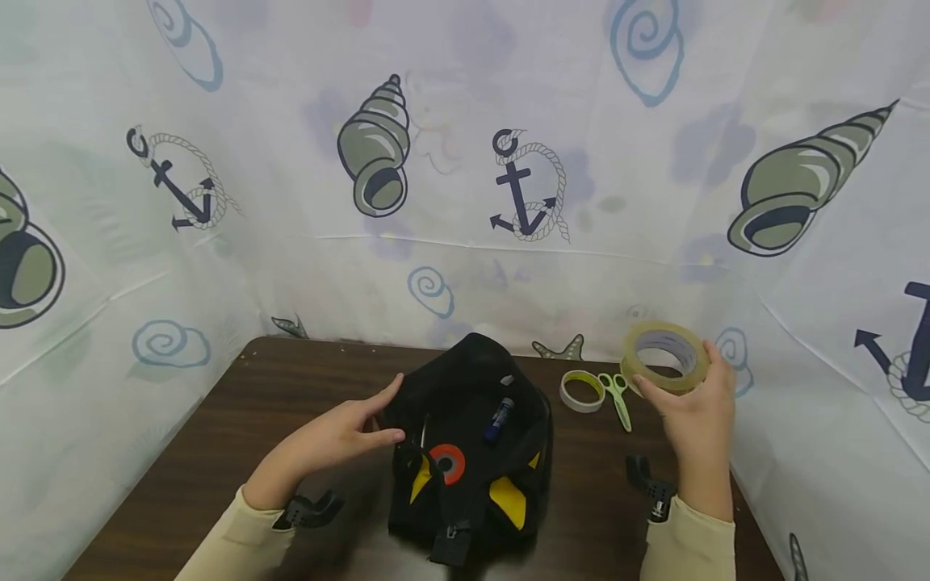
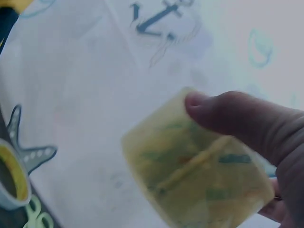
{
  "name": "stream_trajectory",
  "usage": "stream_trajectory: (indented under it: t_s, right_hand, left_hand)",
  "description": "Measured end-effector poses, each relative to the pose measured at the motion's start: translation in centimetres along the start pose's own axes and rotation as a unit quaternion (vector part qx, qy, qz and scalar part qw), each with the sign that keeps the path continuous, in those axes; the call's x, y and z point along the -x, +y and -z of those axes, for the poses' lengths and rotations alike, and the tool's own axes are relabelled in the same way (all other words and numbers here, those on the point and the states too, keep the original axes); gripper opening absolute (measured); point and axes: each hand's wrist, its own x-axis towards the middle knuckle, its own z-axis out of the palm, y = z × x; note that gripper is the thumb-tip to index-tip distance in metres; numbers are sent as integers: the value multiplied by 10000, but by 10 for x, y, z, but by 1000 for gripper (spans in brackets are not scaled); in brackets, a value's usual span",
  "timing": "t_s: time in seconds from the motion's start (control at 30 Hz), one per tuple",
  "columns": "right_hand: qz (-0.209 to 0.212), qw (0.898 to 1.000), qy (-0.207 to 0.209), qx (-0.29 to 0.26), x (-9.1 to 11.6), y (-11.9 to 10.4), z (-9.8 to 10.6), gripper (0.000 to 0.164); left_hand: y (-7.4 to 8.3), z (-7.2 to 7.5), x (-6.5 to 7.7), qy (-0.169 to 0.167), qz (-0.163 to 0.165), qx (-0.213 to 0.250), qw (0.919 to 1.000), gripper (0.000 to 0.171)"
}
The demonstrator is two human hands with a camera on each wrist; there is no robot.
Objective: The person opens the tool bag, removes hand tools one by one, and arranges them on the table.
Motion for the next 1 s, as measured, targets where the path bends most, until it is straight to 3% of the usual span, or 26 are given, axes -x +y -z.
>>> stream_trajectory:
  t_s: [0.27,0.57,0.7,1.0]
  right_hand:
    - [-419,9989,-29,-202,-22,57,-17,120]
    - [-94,9950,712,-691,-28,132,-57,112]
    - [-214,9944,629,-819,-28,147,-67,111]
    - [-360,9936,715,-797,-29,157,-70,105]
  left_hand:
    - [1,1,-1,-26,10,-30,10000,98]
    - [2,1,-2,-60,12,-61,10000,99]
    - [2,1,-2,-50,40,-41,10000,99]
    - [2,-2,-3,-14,53,-8,10000,99]
